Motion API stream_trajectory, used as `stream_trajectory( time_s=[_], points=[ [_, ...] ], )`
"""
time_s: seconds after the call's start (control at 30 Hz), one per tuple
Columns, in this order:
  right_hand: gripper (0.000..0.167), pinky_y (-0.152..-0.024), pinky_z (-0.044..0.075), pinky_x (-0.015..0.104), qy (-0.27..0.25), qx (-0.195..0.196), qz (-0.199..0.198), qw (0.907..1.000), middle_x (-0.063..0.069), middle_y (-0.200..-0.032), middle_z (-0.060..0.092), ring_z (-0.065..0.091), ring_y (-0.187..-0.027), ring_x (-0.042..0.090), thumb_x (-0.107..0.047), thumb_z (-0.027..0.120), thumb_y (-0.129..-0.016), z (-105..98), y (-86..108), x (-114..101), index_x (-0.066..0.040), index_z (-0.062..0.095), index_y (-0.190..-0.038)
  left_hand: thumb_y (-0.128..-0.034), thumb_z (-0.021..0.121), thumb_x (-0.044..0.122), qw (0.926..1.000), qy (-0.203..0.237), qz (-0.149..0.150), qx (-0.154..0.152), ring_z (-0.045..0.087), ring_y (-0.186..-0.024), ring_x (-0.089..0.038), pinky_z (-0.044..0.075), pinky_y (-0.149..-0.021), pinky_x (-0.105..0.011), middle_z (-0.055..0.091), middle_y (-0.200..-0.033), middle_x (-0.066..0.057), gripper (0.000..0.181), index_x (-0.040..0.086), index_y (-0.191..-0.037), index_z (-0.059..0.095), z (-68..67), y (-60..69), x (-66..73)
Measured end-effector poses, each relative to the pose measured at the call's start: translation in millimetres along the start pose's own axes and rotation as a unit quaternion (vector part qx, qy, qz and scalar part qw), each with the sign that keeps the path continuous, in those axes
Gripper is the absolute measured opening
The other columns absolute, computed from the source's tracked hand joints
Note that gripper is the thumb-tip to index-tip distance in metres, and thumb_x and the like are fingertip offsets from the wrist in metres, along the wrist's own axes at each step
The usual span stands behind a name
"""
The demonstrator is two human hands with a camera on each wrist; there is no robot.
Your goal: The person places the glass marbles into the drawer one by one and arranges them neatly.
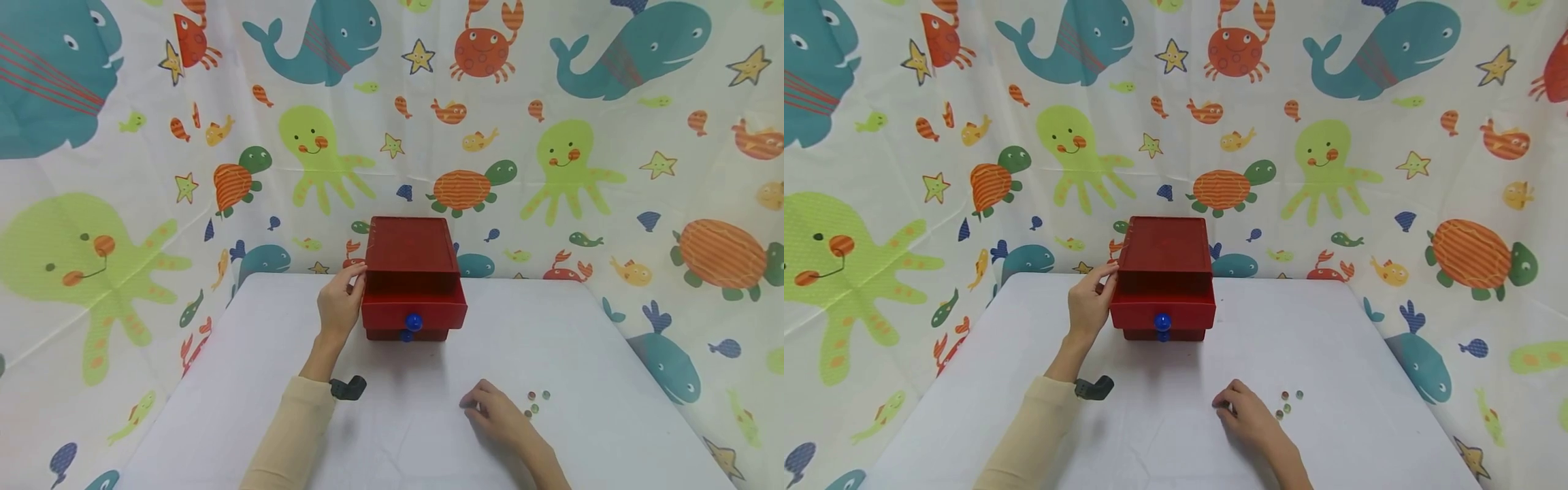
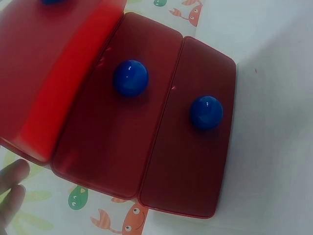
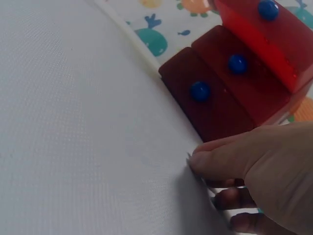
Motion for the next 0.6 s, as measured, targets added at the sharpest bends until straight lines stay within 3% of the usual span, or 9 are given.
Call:
stream_trajectory(
  time_s=[0.13, 0.33, 0.6],
  points=[
    [0.012, -0.069, 0.049, 0.019, 0.006, -0.008, 0.025, 0.9996, -0.013, -0.092, 0.058, 0.049, -0.078, -0.004, -0.011, 0.071, -0.089, -0.4, -0.7, 1.0, -0.018, 0.073, -0.099, -0.0961, 0.067, 0.013, 1.0, 0.0, -0.003, -0.003, 0.067, -0.071, -0.018, 0.058, -0.064, -0.029, 0.076, -0.114, -0.007, 0.02, 0.007, -0.113, 0.075, 1.1, 0.0, -0.5],
    [0.011, -0.066, 0.047, 0.019, -0.014, -0.003, 0.024, 0.9996, -0.009, -0.092, 0.059, 0.048, -0.075, -0.002, -0.012, 0.072, -0.089, -2.2, 0.2, 2.0, -0.015, 0.072, -0.099, -0.0976, 0.064, 0.014, 0.9999, 0.002, -0.007, -0.009, 0.067, -0.071, -0.019, 0.059, -0.064, -0.031, 0.076, -0.114, -0.007, 0.02, 0.007, -0.113, 0.075, 1.6, -0.2, -1.6],
    [0.009, -0.067, 0.048, 0.019, -0.005, 0.044, 0.003, 0.999, -0.014, -0.085, 0.06, 0.049, -0.073, -0.005, -0.017, 0.075, -0.088, -9.2, -3.0, 3.6, -0.019, 0.073, -0.096, -0.0977, 0.064, 0.014, 0.9999, 0.001, -0.008, -0.012, 0.067, -0.072, -0.02, 0.06, -0.065, -0.031, 0.076, -0.114, -0.008, 0.02, 0.007, -0.114, 0.075, 1.9, 0.1, -1.4]
  ],
)
Point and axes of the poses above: each hand's wrist, its own y-axis away from the middle knuckle, its own z-axis out of the palm, x = y × z, the point moved 8 cm from there along -y, towards the middle knuckle
